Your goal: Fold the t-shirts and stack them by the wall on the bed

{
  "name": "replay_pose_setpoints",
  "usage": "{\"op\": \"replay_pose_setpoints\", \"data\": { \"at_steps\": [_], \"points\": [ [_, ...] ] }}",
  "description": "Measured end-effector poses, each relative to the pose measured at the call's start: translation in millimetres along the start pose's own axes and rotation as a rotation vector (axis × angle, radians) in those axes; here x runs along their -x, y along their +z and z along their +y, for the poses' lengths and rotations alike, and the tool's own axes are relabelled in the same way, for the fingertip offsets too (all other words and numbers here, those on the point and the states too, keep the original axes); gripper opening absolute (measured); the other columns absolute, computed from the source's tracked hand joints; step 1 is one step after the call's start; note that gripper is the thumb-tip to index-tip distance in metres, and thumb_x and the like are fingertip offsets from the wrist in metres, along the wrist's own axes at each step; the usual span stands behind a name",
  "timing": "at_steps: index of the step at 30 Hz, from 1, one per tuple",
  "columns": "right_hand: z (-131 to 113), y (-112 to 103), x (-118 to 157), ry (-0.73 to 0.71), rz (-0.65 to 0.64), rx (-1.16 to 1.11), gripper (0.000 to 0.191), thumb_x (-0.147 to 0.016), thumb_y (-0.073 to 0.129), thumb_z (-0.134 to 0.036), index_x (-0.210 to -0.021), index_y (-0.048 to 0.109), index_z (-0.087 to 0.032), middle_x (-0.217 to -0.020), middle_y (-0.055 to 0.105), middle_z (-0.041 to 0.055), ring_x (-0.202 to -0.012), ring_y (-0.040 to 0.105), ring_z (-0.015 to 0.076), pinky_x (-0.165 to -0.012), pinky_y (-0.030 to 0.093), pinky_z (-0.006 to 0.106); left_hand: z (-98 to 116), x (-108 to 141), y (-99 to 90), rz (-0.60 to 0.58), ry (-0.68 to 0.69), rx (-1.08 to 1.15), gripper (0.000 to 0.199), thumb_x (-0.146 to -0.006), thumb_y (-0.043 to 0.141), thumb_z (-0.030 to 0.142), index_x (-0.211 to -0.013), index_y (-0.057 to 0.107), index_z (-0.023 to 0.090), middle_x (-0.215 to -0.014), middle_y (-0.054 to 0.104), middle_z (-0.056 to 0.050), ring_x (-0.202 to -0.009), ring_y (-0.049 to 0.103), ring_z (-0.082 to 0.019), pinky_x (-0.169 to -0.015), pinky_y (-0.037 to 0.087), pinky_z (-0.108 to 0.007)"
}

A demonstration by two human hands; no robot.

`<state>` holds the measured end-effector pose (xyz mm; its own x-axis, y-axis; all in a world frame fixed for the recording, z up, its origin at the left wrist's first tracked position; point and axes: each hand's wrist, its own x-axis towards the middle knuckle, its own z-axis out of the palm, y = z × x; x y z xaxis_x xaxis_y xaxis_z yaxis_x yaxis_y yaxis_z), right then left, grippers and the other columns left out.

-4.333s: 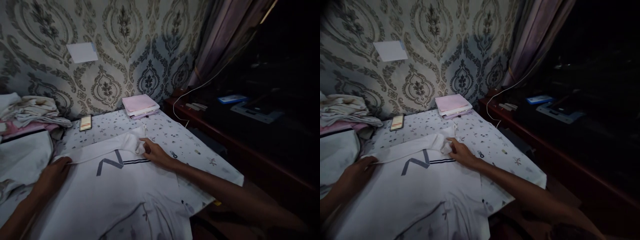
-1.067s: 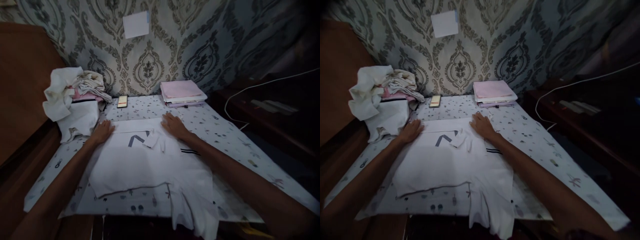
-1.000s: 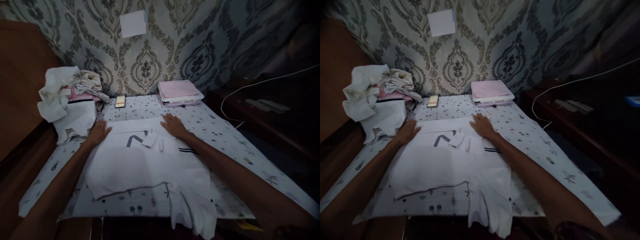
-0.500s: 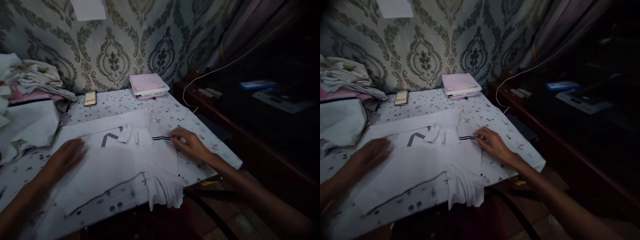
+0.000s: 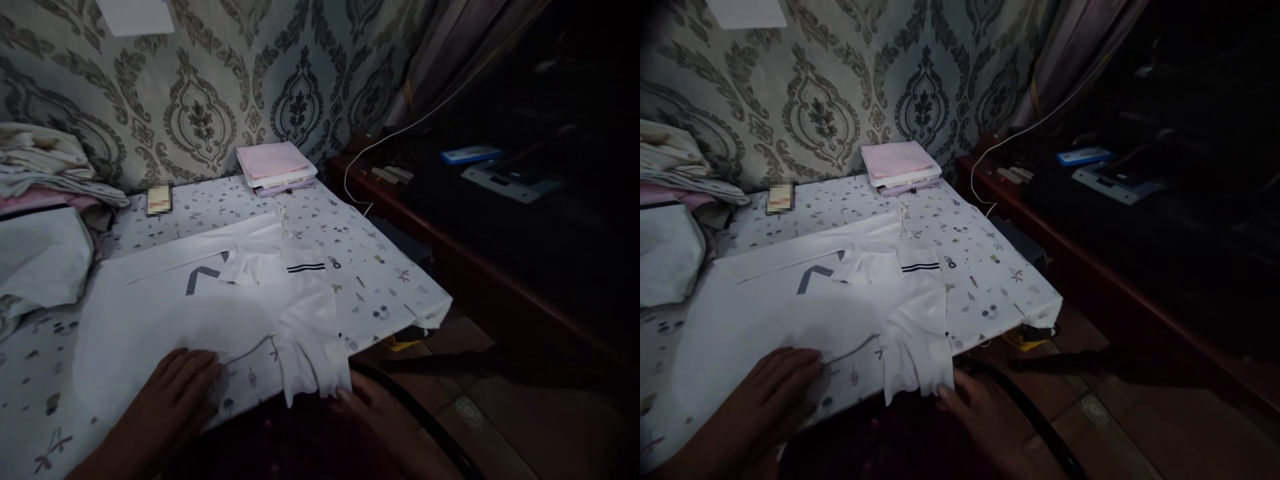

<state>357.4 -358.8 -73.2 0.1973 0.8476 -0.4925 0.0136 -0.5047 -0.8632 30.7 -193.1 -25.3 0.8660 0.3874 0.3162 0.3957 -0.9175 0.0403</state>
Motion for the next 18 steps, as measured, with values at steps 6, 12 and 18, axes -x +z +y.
{"op": "replay_pose_setpoints", "data": {
  "at_steps": [6, 12, 18],
  "points": [
    [-39, -11, 7, -0.025, -0.136, -0.065, 0.047, -0.078, 0.065, -0.067, -0.08, 0.077, -0.022, -0.074, 0.073, 0.008, -0.073, 0.069, 0.0272, -0.074, 0.054, 0.043, -19, 46, -10.5, -0.204, -0.154, -0.121, 0.045, -0.077, 0.051, 0.008, -0.113, 0.068, 0.028, -0.106, 0.074, -0.007, -0.094, 0.07, -0.026, -0.081, 0.057, -0.039],
    [-108, -29, -11, -0.1, -0.084, -0.227, 0.041, -0.073, 0.074, -0.064, -0.067, 0.067, -0.023, -0.057, 0.066, 0.0049, -0.058, 0.065, 0.0219, -0.066, 0.055, 0.037, -50, 91, -21.6, -0.398, -0.539, -0.101, 0.041, -0.083, 0.044, 0.019, -0.112, 0.072, 0.029, -0.112, 0.074, -0.01, -0.096, 0.071, -0.031, -0.083, 0.056, -0.045],
    [-197, -26, -99, -0.297, -0.104, -0.36, 0.027, -0.078, 0.074, -0.044, -0.068, 0.059, -0.024, -0.071, 0.072, 0.0061, -0.075, 0.073, 0.024, -0.064, 0.059, 0.033, -98, 37, -74.0, -0.331, -0.815, 0.415, 0.032, -0.088, 0.044, 0.053, -0.084, 0.066, 0.03, -0.078, 0.071, 0.003, -0.074, 0.065, -0.021, -0.067, 0.053, -0.028]
  ]
}}
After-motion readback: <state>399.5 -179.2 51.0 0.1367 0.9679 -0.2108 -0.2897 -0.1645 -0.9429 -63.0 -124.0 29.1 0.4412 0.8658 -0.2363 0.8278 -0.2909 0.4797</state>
